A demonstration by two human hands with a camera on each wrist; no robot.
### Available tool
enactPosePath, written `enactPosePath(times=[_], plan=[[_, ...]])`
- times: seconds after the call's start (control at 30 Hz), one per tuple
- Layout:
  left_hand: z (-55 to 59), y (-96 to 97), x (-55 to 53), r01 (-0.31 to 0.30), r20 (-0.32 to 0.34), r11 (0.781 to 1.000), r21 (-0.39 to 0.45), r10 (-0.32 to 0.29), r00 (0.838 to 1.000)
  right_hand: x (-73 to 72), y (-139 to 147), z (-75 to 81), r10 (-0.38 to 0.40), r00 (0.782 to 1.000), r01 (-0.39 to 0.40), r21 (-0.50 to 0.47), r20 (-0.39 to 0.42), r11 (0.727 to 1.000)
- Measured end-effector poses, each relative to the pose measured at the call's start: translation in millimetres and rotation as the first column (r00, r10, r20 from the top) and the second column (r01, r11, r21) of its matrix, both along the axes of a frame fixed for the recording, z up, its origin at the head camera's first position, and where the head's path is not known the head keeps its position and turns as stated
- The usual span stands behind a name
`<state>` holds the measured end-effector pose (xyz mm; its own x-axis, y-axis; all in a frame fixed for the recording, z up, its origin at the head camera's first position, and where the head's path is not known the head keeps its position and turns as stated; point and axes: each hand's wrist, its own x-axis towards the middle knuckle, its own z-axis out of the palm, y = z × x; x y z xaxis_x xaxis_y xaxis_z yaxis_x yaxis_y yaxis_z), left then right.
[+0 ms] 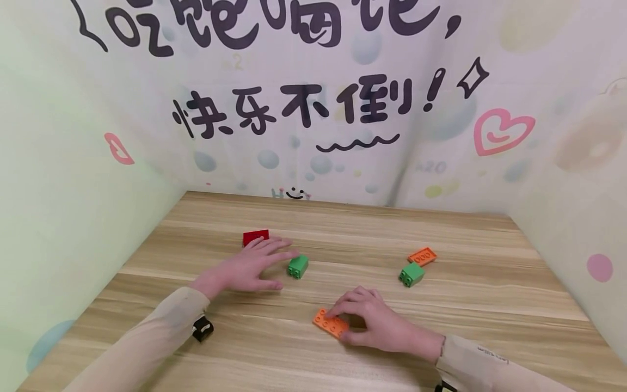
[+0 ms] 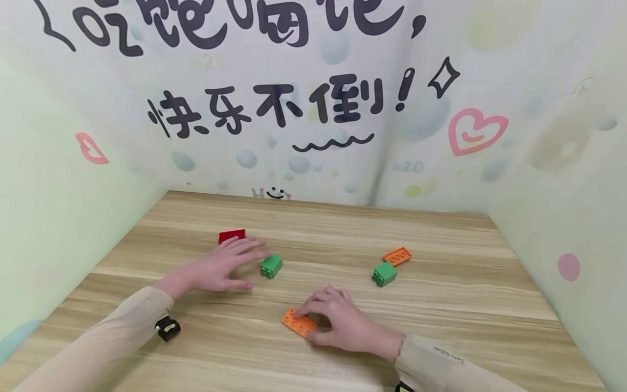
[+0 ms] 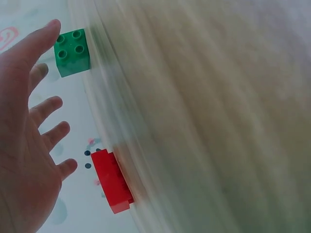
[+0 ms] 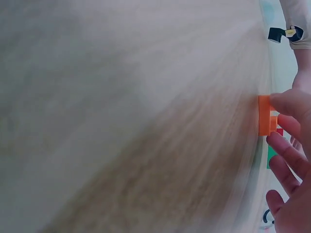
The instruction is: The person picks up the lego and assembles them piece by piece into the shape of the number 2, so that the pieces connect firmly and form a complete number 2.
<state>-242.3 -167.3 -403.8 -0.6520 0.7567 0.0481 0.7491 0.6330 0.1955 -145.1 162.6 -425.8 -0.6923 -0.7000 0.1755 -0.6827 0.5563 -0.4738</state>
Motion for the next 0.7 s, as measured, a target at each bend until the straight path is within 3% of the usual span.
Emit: enactPosePath(times=[0.7], plan=[[-4.4, 14.9, -2.9, 0.043, 0.044, 0.998, 0.055, -0.045, 0.998, -1.6, 6.2, -2.7, -0.048, 0.999, 0.048, -0.023, 0.001, 0.999]])
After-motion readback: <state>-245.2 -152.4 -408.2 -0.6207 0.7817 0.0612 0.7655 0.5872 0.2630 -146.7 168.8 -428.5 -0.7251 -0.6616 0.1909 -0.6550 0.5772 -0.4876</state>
